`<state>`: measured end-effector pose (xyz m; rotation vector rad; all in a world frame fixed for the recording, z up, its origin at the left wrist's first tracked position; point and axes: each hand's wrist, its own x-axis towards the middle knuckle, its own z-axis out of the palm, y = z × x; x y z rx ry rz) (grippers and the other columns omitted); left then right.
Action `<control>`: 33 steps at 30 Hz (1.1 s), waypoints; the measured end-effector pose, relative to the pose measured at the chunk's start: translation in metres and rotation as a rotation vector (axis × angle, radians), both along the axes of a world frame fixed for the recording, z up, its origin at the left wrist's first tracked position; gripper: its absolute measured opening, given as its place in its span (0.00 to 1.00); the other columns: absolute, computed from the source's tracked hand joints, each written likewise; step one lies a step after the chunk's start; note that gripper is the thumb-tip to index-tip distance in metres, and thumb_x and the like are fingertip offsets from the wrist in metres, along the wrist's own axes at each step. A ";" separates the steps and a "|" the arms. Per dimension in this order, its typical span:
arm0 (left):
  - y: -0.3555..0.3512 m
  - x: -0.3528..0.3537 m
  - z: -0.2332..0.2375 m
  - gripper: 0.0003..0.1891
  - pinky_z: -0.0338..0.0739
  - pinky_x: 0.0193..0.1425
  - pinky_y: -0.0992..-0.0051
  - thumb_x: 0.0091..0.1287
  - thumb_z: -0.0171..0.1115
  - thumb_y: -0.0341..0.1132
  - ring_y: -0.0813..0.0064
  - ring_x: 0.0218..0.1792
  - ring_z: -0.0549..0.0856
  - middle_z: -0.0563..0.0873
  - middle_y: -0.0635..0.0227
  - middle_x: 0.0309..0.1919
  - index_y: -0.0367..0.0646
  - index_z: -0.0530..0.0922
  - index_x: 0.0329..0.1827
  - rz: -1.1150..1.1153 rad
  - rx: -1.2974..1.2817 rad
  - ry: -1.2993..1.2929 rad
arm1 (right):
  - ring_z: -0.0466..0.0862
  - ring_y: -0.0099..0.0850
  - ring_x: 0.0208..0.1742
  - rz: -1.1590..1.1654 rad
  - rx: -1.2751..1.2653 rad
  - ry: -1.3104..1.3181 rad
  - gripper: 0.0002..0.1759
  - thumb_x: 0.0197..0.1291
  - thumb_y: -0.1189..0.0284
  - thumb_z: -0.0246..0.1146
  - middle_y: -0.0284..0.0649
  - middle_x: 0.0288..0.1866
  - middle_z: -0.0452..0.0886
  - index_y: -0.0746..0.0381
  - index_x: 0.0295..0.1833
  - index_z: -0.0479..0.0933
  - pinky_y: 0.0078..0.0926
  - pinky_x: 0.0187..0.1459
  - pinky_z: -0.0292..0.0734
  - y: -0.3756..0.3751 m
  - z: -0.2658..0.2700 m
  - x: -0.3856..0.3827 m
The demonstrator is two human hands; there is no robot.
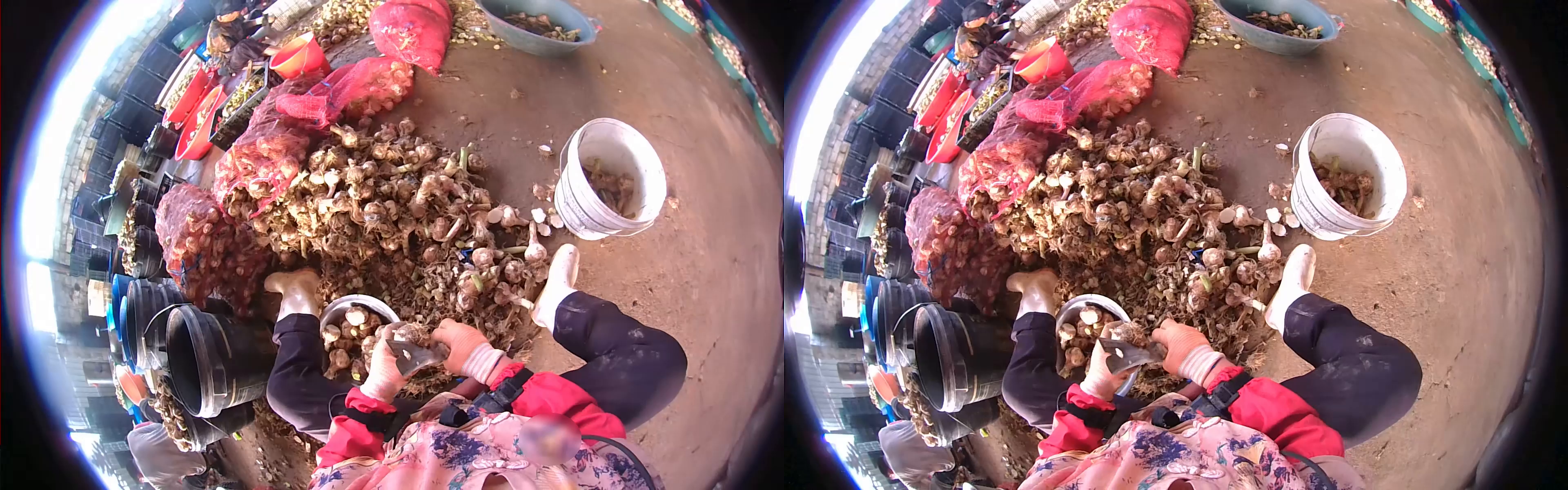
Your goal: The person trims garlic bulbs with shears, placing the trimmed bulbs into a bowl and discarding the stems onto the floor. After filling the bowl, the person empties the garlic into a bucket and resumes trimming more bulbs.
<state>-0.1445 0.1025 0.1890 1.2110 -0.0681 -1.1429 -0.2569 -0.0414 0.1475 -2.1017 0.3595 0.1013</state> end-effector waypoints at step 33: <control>0.013 0.008 0.021 0.15 0.72 0.32 0.82 0.63 0.66 0.49 0.81 0.27 0.76 0.80 0.76 0.28 0.47 0.78 0.39 0.744 -0.302 0.231 | 0.85 0.35 0.41 -0.338 0.306 0.444 0.11 0.52 0.75 0.58 0.45 0.39 0.86 0.58 0.41 0.82 0.29 0.46 0.78 0.012 -0.126 -0.019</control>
